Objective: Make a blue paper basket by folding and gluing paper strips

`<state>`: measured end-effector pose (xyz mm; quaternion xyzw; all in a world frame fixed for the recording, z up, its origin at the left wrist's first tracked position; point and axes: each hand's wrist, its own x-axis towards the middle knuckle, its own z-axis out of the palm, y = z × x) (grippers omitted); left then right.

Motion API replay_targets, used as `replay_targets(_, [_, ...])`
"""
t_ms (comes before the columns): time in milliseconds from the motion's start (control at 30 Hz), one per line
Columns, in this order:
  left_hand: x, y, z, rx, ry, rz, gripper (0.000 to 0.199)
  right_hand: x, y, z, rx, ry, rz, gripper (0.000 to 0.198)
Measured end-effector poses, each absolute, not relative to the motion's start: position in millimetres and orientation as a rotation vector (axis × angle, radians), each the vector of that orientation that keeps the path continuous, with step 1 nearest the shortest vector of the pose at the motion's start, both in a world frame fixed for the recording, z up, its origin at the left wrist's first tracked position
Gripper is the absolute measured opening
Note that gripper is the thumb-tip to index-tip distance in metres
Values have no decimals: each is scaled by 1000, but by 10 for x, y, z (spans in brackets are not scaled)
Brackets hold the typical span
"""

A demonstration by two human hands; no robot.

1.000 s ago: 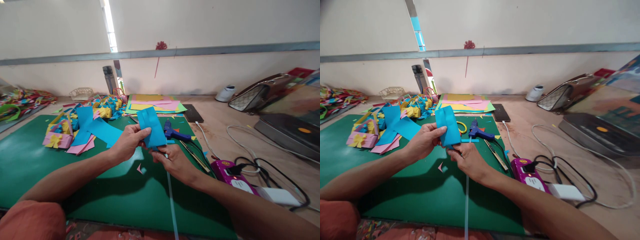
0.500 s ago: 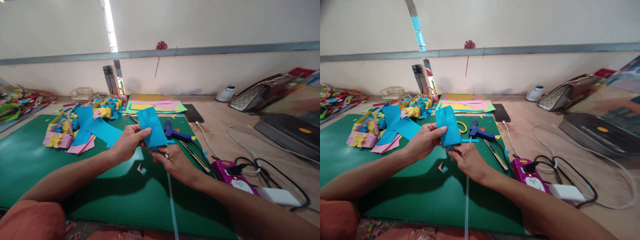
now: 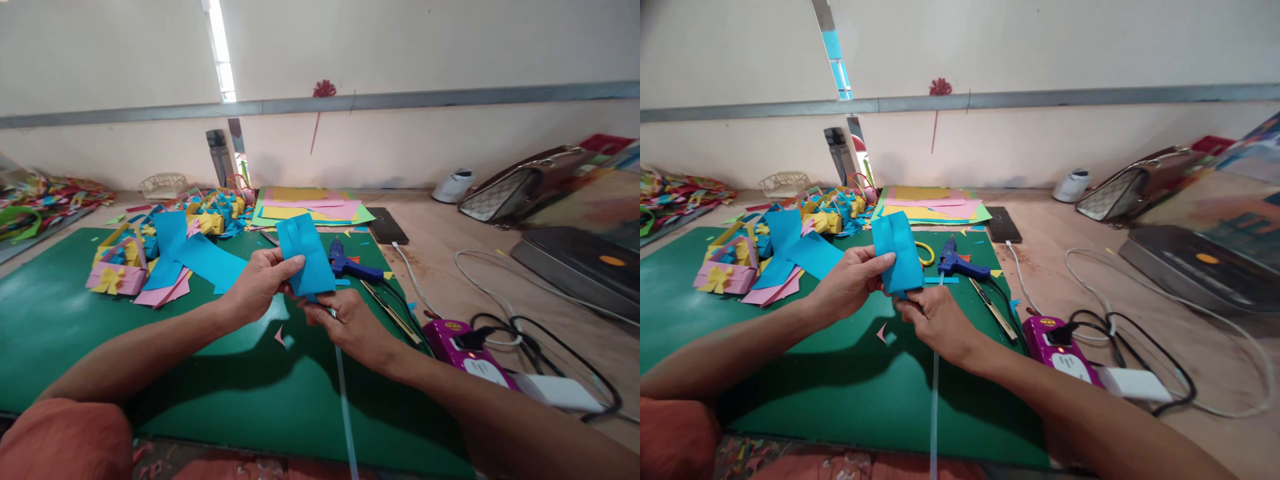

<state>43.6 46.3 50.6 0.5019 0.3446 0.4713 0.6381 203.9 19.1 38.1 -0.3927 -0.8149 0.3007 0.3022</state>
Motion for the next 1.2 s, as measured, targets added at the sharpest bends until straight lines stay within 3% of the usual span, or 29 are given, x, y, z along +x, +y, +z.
replay_targets(833, [432,475,498,1151,790,1066,23,2036,190,365,-1059,-2170,843,23])
replay_targets(1200, [422,529,428,1177,826,1008,26,2065,226,275,-981,-2265,691,22])
